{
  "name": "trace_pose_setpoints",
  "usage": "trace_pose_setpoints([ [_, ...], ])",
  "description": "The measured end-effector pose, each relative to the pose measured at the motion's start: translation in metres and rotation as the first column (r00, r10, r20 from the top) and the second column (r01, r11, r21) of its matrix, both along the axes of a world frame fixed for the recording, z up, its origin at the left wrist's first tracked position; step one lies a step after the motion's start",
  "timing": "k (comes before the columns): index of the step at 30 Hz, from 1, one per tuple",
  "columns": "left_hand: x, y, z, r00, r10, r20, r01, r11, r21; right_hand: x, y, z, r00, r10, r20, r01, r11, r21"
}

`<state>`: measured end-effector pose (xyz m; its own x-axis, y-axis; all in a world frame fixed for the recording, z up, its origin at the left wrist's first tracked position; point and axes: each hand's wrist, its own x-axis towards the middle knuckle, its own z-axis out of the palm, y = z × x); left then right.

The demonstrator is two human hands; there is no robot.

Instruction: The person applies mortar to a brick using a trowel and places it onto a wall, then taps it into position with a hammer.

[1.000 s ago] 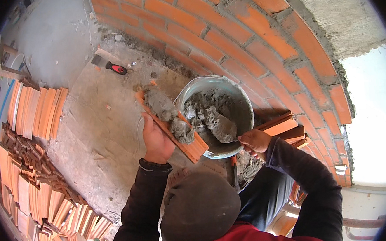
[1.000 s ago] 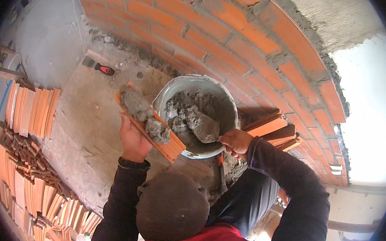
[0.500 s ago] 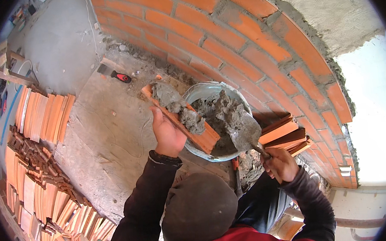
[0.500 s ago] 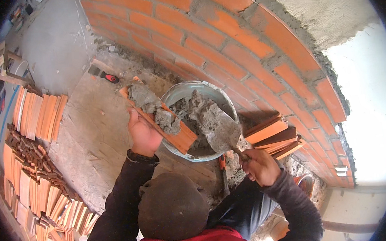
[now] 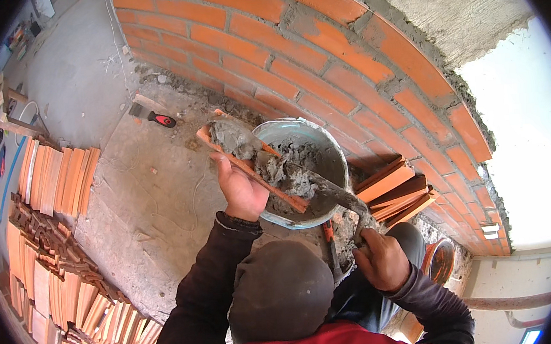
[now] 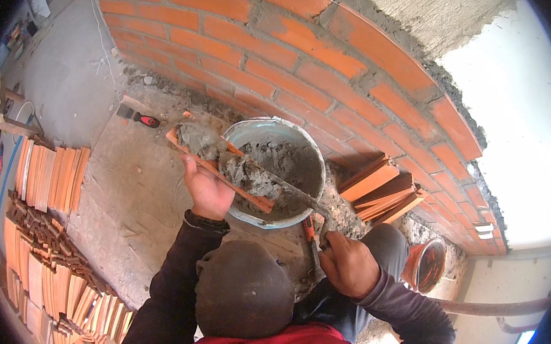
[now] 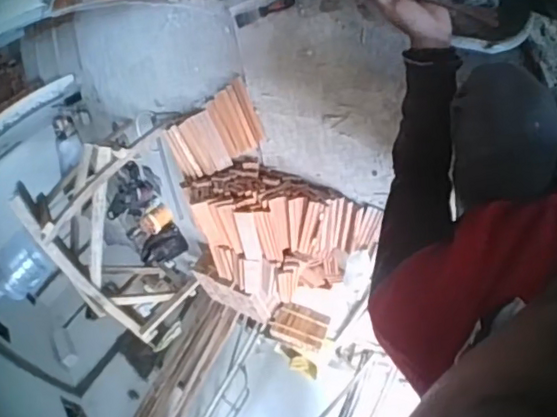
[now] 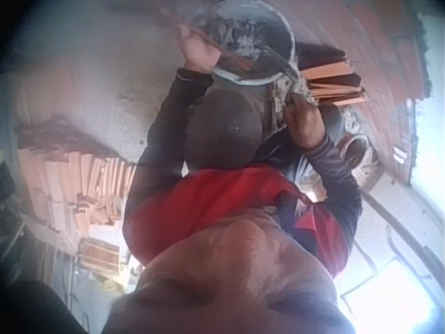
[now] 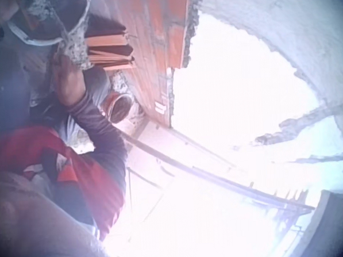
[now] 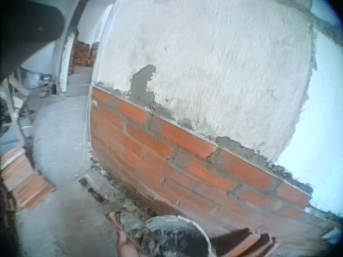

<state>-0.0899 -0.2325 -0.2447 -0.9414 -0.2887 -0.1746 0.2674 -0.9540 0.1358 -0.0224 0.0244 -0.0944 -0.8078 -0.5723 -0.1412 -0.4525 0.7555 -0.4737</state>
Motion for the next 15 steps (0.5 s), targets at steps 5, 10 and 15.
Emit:
trace_pose_setpoints([
  [5,-0.001,-0.002,-0.001,1.000,0.002,-0.021,-0.002,1.000,0.007,0.006,-0.001,0.001,0.999,0.017,-0.032,-0.018,1.000,-0.008],
  [10,0.004,-0.005,0.000,0.999,-0.046,-0.013,0.046,0.999,0.024,0.008,-0.002,0.006,1.000,-0.011,0.016,0.011,1.000,-0.008],
  [15,0.002,-0.007,0.001,0.993,-0.118,-0.017,0.118,0.992,0.031,0.002,0.008,0.011,0.994,-0.025,0.111,0.029,0.999,-0.035],
])
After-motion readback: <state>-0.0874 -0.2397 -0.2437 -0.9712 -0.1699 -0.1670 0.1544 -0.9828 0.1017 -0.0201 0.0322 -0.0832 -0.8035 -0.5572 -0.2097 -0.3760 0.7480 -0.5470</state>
